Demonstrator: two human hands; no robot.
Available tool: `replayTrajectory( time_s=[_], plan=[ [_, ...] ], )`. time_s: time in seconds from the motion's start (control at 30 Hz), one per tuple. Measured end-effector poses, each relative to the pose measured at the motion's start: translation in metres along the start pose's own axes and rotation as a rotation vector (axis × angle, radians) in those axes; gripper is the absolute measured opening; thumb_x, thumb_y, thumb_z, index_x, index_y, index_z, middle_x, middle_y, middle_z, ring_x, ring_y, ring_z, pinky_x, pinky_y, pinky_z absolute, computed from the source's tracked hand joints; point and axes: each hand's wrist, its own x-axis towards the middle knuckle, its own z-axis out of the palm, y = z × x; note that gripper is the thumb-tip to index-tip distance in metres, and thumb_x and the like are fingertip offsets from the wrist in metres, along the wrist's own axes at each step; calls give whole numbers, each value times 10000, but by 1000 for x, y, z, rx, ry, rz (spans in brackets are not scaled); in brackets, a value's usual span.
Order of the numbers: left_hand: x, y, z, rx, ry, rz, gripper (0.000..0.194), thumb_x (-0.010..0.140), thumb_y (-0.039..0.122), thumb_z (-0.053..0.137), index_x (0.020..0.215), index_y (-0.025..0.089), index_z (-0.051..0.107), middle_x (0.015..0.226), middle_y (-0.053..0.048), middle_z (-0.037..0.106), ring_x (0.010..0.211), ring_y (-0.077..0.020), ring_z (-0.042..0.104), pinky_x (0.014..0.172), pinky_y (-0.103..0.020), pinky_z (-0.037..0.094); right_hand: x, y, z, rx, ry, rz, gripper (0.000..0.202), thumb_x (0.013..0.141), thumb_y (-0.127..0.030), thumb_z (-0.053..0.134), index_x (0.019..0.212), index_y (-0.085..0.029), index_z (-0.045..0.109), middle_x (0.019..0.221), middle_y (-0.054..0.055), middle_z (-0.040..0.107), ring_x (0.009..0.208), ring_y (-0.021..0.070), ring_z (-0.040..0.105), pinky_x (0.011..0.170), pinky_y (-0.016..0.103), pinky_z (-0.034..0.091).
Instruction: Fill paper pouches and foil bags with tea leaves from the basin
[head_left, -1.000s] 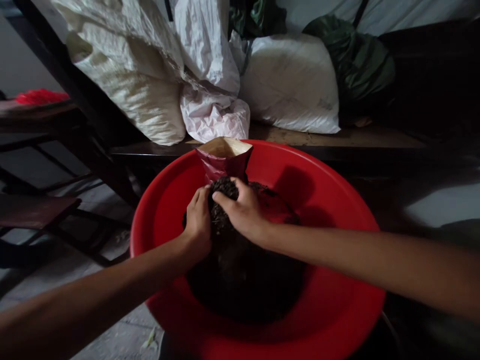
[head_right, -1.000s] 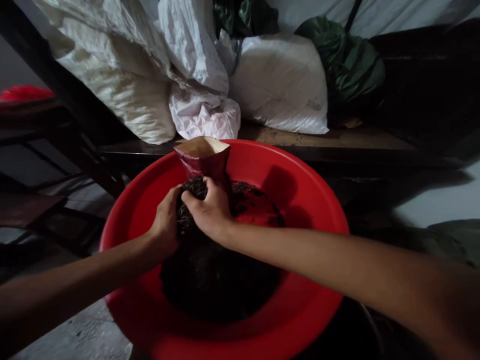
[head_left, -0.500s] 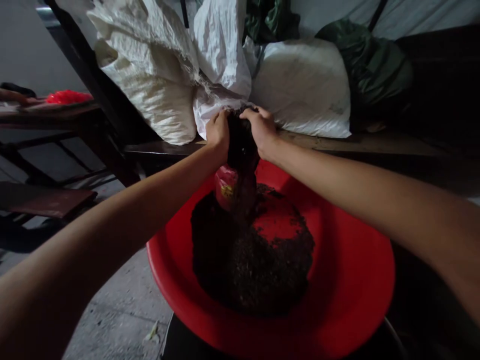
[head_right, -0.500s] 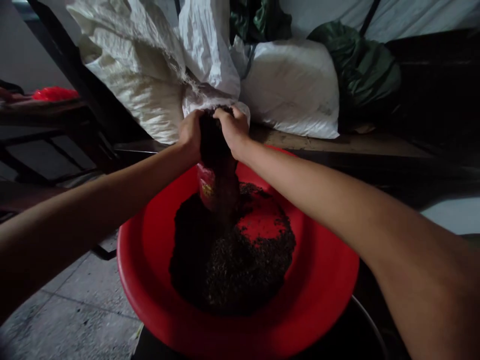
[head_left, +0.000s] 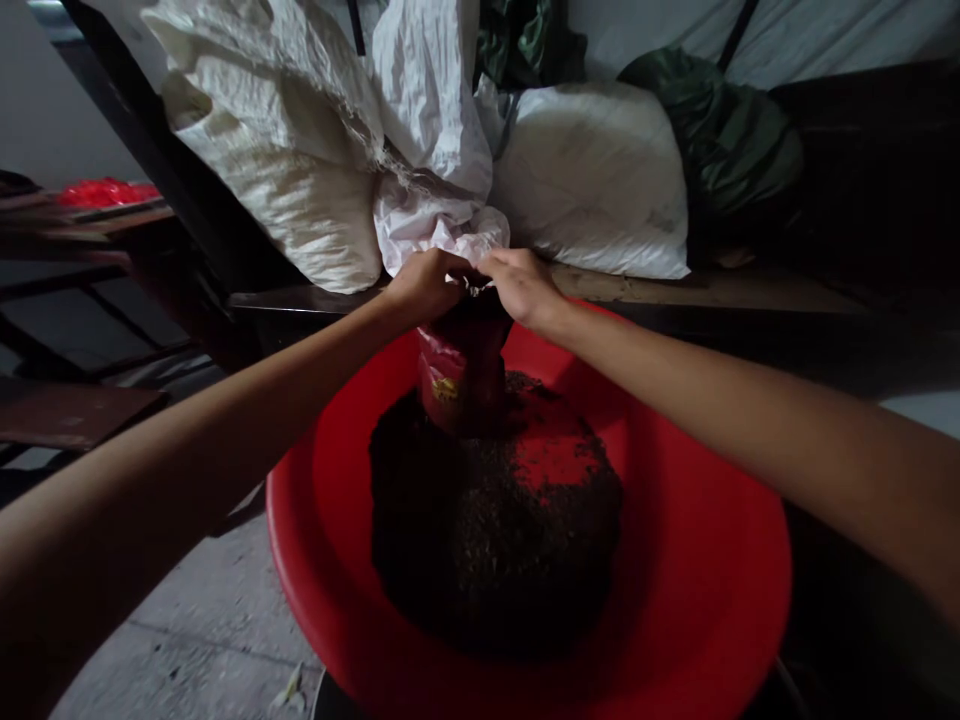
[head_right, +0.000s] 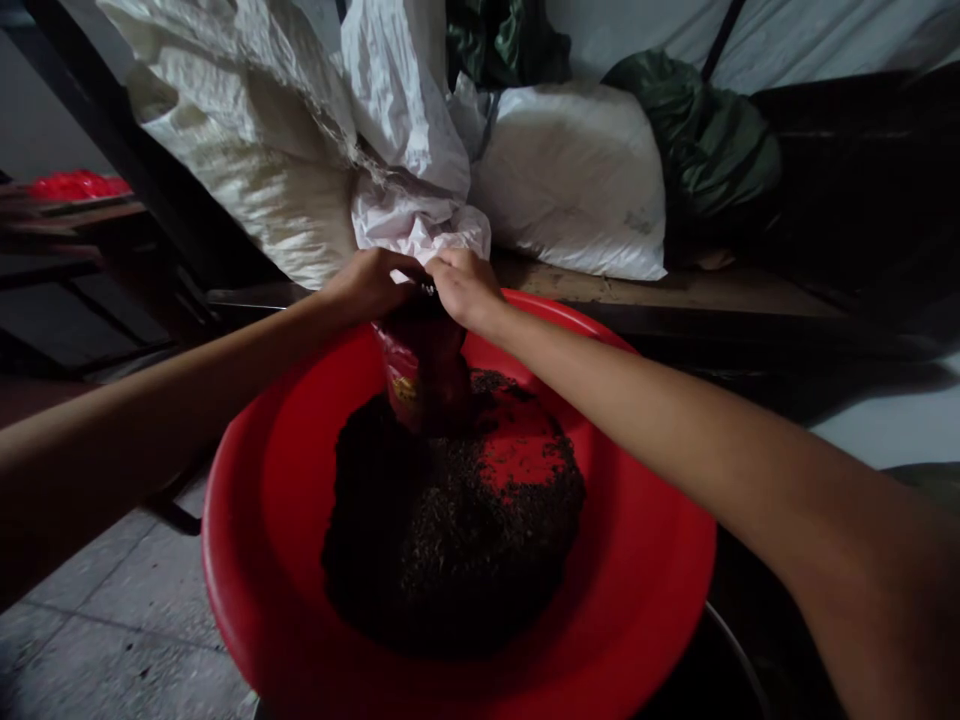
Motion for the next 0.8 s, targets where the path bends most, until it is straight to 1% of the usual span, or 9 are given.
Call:
replayTrajectory(
  time_s=[0.1, 0.2, 0.33, 0.43, 0.53, 0.6, 0.67, 0.73, 0.8],
  plan=[
    [-20, -11, -15, 182, -100, 94, 290, 876, 278, 674, 1118, 257, 832, 834, -61, 769, 805, -253, 720, 896, -385, 546, -27, -8, -14, -311, -129, -224, 284, 965, -369, 528, 1001, -183, 740, 1074, 78, 726, 1051, 265, 627, 982, 427, 464],
    [-44, -21, -28, 159, -215, 232, 401, 982, 484, 578, 1280, 300, 774, 1073, -83, 797, 925, -265, 757, 947, -394, 551, -53, -6, -28, -582, -243, -399, 308, 919, -414, 644, 1118, -202, 747, 1216, 118, 708, 1145, 335, 592, 1047, 528, 440],
    [-72, -23, -35, 86, -263, 394, 375, 964, 481, 595, 1238, 304, 780, 1403, -74, 696, 1210, -276, 705, 1061, -399, 537, -78, -1, -41, -730, -282, -462, 296, 935, -322, 622, 1181, -218, 751, 1186, 117, 717, 1104, 325, 601, 1004, 530, 463],
    [-86, -15, -32, 99, -258, 411, 293, 958, 427, 576, 1062, 289, 812, 1248, -71, 757, 1173, -269, 706, 1089, -430, 524, -89, -6, -43, -697, -345, -560, 308, 930, -288, 607, 1195, -215, 744, 1217, 105, 729, 1175, 318, 609, 1060, 530, 455],
    [-93, -10, -24, 134, -271, 429, 269, 964, 385, 551, 1014, 298, 800, 1007, -47, 786, 1056, -260, 720, 1229, -525, 377, -97, -18, -35, -581, -485, -591, 405, 887, -298, 663, 1276, -192, 706, 1348, 124, 694, 1301, 321, 592, 1123, 508, 464],
    [-97, -12, -18, 146, -197, 424, 286, 975, 315, 508, 1034, 310, 787, 1005, -31, 780, 1053, -251, 713, 1289, -591, 233, -97, -25, -30, -572, -528, -518, 398, 886, -385, 710, 1218, -167, 730, 1298, 159, 709, 1272, 360, 619, 1097, 534, 492],
    [-101, -16, -13, 108, -46, 358, 282, 968, 292, 509, 1074, 307, 770, 1208, -46, 747, 1210, -272, 661, 1296, -608, 196, -92, -30, -27, -584, -520, -408, 398, 933, -483, 680, 1175, -176, 753, 1175, 155, 743, 1159, 370, 674, 1022, 551, 529],
    [-107, -18, -4, -26, 82, 232, 336, 921, 378, 625, 1234, 286, 707, 1470, -85, 611, 1408, -318, 529, 1278, -568, 288, -80, -31, -25, -547, -463, -340, 370, 1029, -463, 545, 1206, -210, 748, 1138, 118, 754, 1096, 323, 700, 999, 520, 541],
    [-112, -16, 8, -256, 85, 114, 701, 849, 474, 734, 1481, 269, 508, 1595, -133, 485, 1476, -343, 467, 1214, -504, 421, -64, -29, -19, -529, -446, -338, 352, 1057, -385, 496, 1261, -215, 727, 1220, 111, 739, 1155, 299, 682, 1055, 500, 519]
  ],
)
